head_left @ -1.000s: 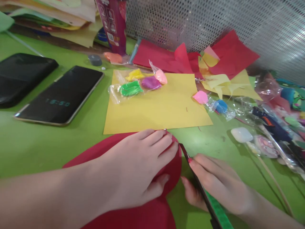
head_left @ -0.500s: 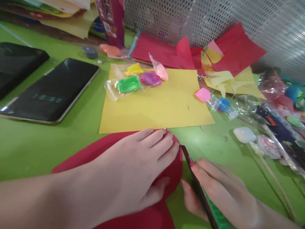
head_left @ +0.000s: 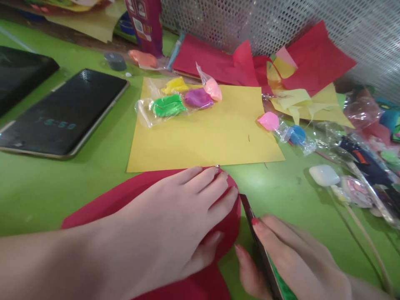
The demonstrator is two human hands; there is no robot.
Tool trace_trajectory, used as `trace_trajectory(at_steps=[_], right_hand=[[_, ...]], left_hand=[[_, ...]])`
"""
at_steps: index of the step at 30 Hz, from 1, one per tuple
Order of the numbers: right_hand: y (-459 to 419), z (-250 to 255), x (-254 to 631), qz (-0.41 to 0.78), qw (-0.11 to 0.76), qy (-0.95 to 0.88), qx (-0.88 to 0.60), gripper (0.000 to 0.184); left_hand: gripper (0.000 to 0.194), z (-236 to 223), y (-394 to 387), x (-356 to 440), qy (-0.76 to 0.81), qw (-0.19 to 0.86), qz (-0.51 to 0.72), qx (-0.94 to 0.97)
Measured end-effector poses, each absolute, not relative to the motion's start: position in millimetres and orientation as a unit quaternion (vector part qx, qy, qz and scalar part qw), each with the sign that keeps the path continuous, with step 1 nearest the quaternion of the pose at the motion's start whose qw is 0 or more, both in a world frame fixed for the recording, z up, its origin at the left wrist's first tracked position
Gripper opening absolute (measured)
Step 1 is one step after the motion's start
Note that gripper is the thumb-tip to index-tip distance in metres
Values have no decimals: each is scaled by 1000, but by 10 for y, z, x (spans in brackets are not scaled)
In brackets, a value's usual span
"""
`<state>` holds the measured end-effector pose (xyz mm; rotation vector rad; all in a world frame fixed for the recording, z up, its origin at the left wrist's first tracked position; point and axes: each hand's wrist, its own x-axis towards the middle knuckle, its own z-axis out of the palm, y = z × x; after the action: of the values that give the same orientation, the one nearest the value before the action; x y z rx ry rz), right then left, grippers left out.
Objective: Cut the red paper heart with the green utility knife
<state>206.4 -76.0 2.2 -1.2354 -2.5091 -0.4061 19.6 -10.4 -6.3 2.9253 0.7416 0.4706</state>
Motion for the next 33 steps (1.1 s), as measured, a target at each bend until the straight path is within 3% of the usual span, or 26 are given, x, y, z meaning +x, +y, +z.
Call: trace_trajectory(at_steps=[18,24,27,31,33], right_hand=[[-848,42,1952,-146,174,-851,-473,14],[-886,31,1908,-135,164,-842,-497,5],[-918,25,1888,-124,155,-838,-508,13],[-942,73,1924,-124,188,-838,-497,5],[-936,129,1998,-123,223,-835,-487,12]], left_hand=[[40,-65,-149,204,233,20,162,959],[40,-71,-167,205,211,10,169,963],[40,-95,-182,197,215,13,165,962],[41,-119,-182,180,226,36,156,961],[41,-119,-174,169,228,49,139,963]])
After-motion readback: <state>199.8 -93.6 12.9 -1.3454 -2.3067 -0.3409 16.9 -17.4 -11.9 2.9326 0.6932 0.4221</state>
